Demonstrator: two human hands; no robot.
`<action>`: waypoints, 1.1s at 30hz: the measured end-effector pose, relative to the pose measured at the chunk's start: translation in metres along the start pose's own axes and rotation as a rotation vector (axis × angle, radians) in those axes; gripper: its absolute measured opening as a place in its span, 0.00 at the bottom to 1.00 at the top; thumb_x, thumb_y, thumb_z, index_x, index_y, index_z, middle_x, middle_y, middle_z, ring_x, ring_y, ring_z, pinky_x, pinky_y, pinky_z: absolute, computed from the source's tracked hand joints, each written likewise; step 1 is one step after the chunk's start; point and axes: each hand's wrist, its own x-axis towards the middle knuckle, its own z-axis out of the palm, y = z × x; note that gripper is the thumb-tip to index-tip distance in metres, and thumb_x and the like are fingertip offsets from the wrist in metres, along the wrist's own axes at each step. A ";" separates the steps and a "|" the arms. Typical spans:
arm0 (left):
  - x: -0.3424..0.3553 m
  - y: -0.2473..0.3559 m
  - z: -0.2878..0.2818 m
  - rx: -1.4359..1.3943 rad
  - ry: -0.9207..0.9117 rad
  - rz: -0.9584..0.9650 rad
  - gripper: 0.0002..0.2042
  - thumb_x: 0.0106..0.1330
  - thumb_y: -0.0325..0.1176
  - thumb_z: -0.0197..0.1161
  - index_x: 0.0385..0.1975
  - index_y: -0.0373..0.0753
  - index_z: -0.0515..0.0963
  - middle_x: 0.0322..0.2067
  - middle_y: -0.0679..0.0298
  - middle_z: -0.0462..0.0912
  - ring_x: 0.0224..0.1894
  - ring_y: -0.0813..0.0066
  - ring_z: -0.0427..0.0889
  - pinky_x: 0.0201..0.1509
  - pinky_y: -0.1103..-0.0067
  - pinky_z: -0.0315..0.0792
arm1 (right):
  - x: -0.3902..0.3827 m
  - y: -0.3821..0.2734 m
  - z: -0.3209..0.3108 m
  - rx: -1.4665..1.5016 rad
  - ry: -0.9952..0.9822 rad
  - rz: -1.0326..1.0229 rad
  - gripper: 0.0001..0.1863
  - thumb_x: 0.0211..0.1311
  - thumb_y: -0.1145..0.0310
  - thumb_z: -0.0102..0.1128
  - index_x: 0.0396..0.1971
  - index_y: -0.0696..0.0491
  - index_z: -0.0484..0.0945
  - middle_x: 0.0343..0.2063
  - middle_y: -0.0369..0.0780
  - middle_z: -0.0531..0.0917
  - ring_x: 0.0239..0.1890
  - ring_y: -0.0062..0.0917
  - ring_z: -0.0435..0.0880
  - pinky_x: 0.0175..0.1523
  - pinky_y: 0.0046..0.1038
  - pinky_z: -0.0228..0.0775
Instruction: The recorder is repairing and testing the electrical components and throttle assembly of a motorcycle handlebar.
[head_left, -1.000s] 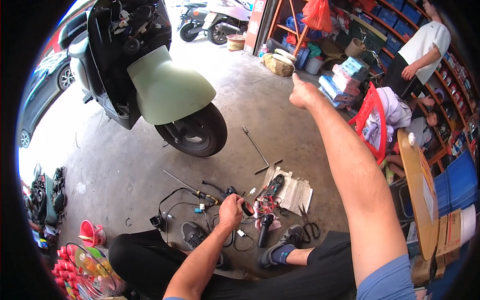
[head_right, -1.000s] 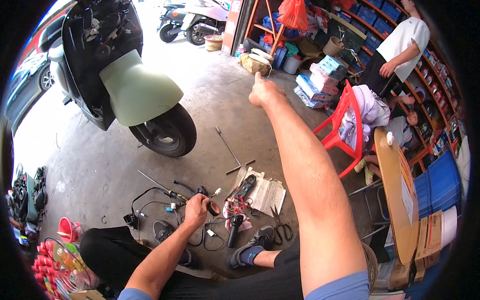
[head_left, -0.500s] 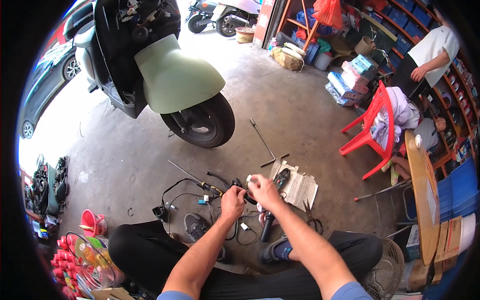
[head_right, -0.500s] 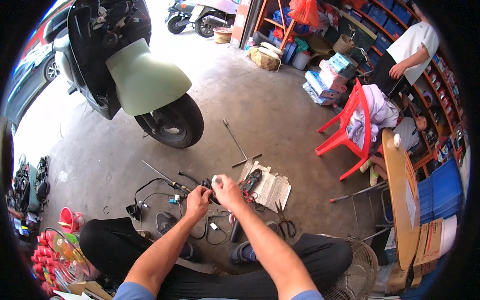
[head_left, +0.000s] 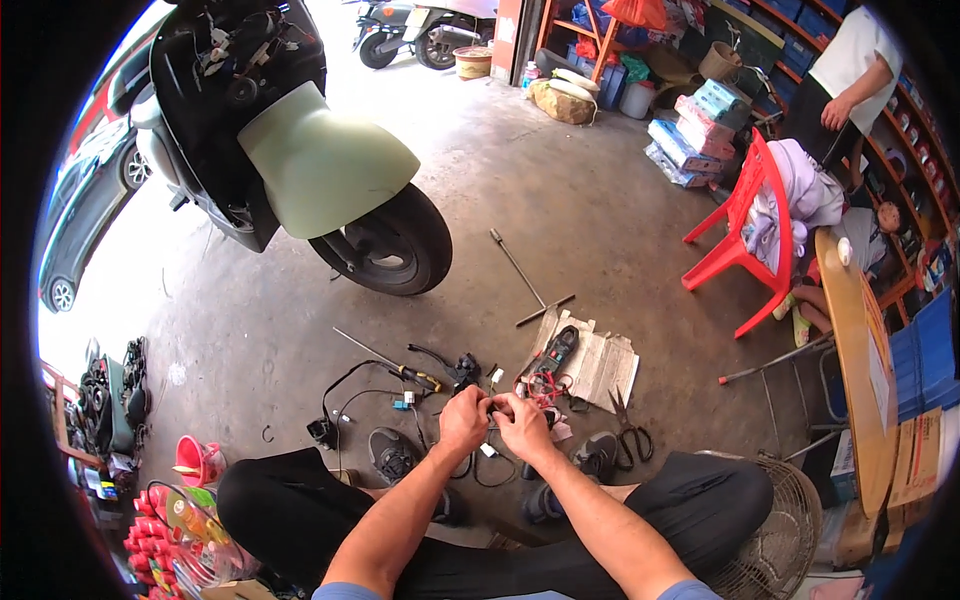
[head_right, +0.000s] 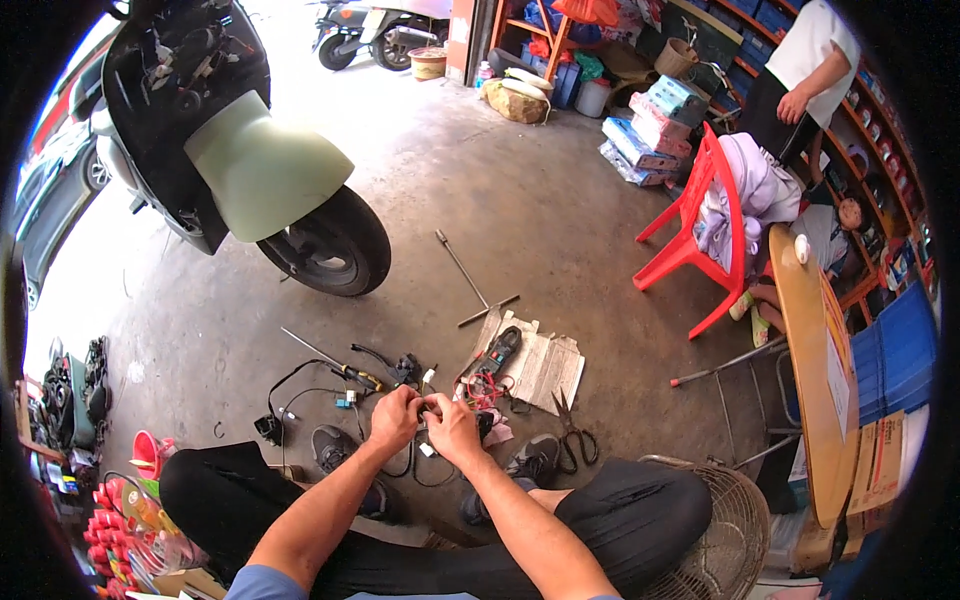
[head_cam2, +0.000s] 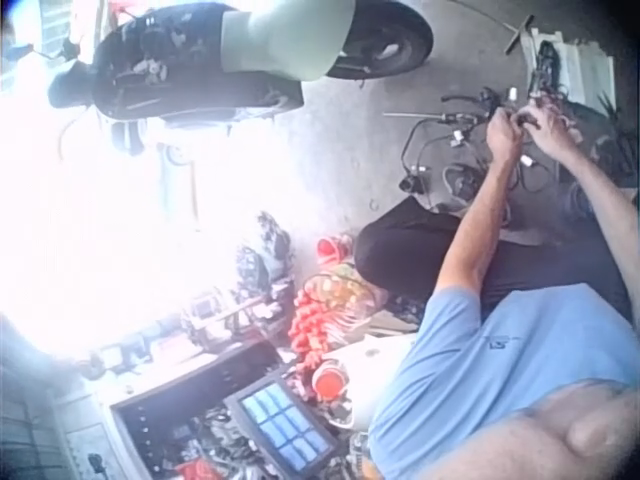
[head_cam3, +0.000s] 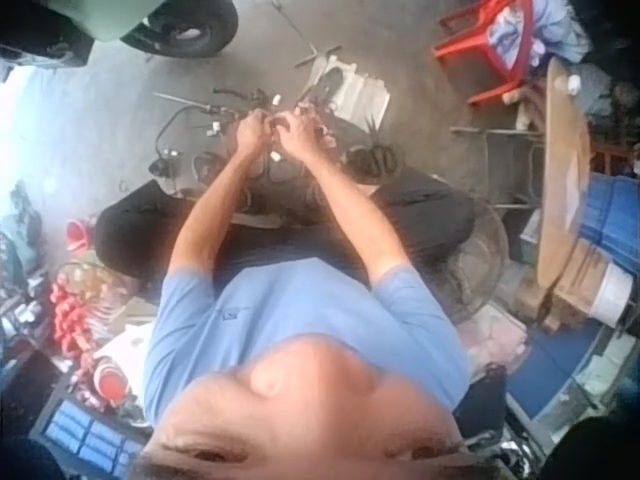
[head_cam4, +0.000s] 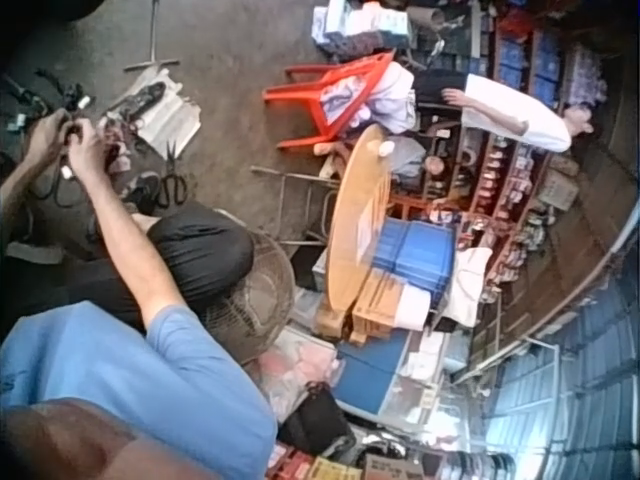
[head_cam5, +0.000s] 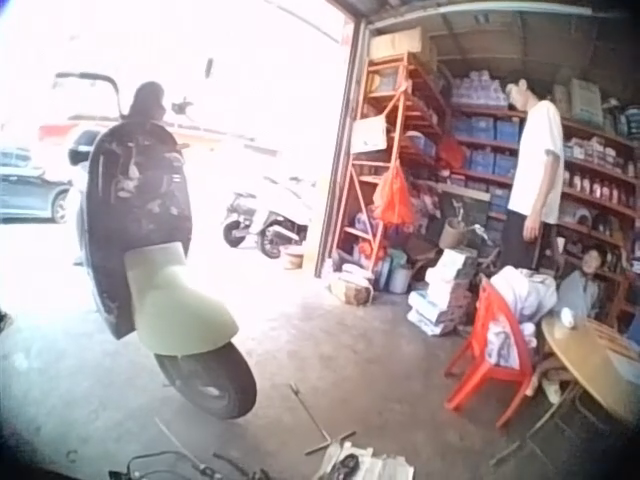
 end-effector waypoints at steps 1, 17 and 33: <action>0.000 -0.001 0.001 0.008 -0.015 -0.024 0.09 0.62 0.37 0.57 0.31 0.38 0.77 0.32 0.52 0.82 0.39 0.50 0.80 0.42 0.62 0.72 | -0.001 -0.002 0.001 0.011 0.005 -0.019 0.13 0.56 0.70 0.60 0.41 0.56 0.77 0.30 0.45 0.83 0.35 0.35 0.83 0.41 0.33 0.75; 0.024 -0.025 -0.009 -0.810 -0.361 -0.295 0.08 0.69 0.35 0.58 0.34 0.36 0.76 0.25 0.71 0.78 0.25 0.86 0.75 0.29 0.87 0.67 | 0.008 -0.008 -0.002 0.151 -0.002 0.128 0.11 0.58 0.67 0.61 0.40 0.54 0.76 0.21 0.43 0.81 0.26 0.36 0.82 0.34 0.36 0.72; 0.017 -0.011 -0.007 -0.424 -0.135 -0.056 0.06 0.61 0.28 0.62 0.32 0.31 0.77 0.23 0.65 0.80 0.26 0.82 0.77 0.31 0.81 0.71 | 0.010 -0.008 -0.001 0.118 0.038 0.127 0.11 0.56 0.71 0.59 0.38 0.58 0.77 0.19 0.41 0.79 0.21 0.26 0.78 0.31 0.30 0.70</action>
